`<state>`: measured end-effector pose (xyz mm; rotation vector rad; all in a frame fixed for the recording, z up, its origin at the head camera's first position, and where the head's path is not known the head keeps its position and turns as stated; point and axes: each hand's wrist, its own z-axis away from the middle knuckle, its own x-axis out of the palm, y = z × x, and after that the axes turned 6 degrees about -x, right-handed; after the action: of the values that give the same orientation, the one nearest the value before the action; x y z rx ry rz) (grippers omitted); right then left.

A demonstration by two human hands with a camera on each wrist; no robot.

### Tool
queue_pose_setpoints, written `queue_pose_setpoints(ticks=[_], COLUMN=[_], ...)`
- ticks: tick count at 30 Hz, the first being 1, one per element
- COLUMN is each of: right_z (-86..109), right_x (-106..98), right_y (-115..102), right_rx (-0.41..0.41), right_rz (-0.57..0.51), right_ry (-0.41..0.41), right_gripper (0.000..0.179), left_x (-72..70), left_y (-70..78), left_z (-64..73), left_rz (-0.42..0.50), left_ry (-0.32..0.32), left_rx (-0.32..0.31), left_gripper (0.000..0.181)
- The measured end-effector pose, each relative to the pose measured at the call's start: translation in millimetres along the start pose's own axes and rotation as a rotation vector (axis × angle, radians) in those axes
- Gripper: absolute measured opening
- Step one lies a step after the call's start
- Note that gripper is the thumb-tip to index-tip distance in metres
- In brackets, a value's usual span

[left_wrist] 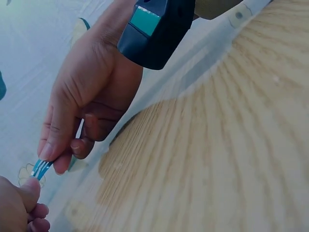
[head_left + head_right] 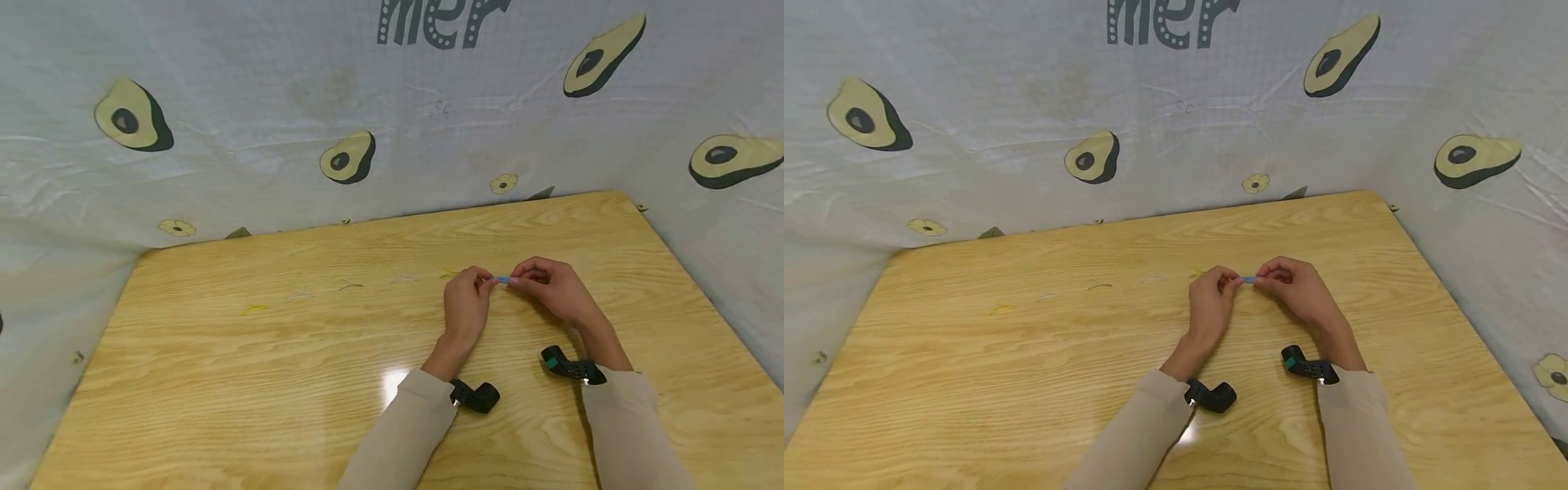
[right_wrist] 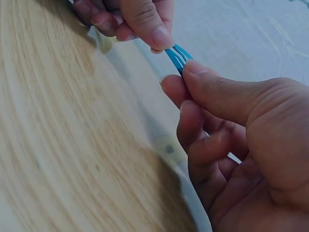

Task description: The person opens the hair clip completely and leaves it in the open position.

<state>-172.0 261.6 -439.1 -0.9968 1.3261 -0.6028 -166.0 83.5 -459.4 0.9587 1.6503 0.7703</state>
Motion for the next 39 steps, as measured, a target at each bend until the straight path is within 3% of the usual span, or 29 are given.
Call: queue_pose_setpoints(ticks=[8, 18, 27, 39], right_z=[-0.6, -2.8, -6.2, -8.6], right_x=[2.6, 19.8, 44.0, 76.8], right_y=[-6.4, -17.0, -31.1, -48.6], right_rx=[0.003, -0.014, -0.040, -0.086], right_rz=[-0.031, -0.142, -0.223, -0.245], right_ry=[-0.054, -0.130, -0.175, -0.246], right_gripper=[0.028, 0.024, 0.021, 0.015], left_x=[-9.5, -29.3, -62.7, -110.9], left_y=[-2.1, -12.0, -23.8, -38.7], left_z=[5.6, 15.7, 25.7, 33.2], left_rz=[0.060, 0.178, 0.203, 0.181], left_ry=[0.019, 0.020, -0.011, -0.087], left_rx=[-0.020, -0.114, -0.097, -0.095], left_gripper=[0.009, 0.009, 0.010, 0.007])
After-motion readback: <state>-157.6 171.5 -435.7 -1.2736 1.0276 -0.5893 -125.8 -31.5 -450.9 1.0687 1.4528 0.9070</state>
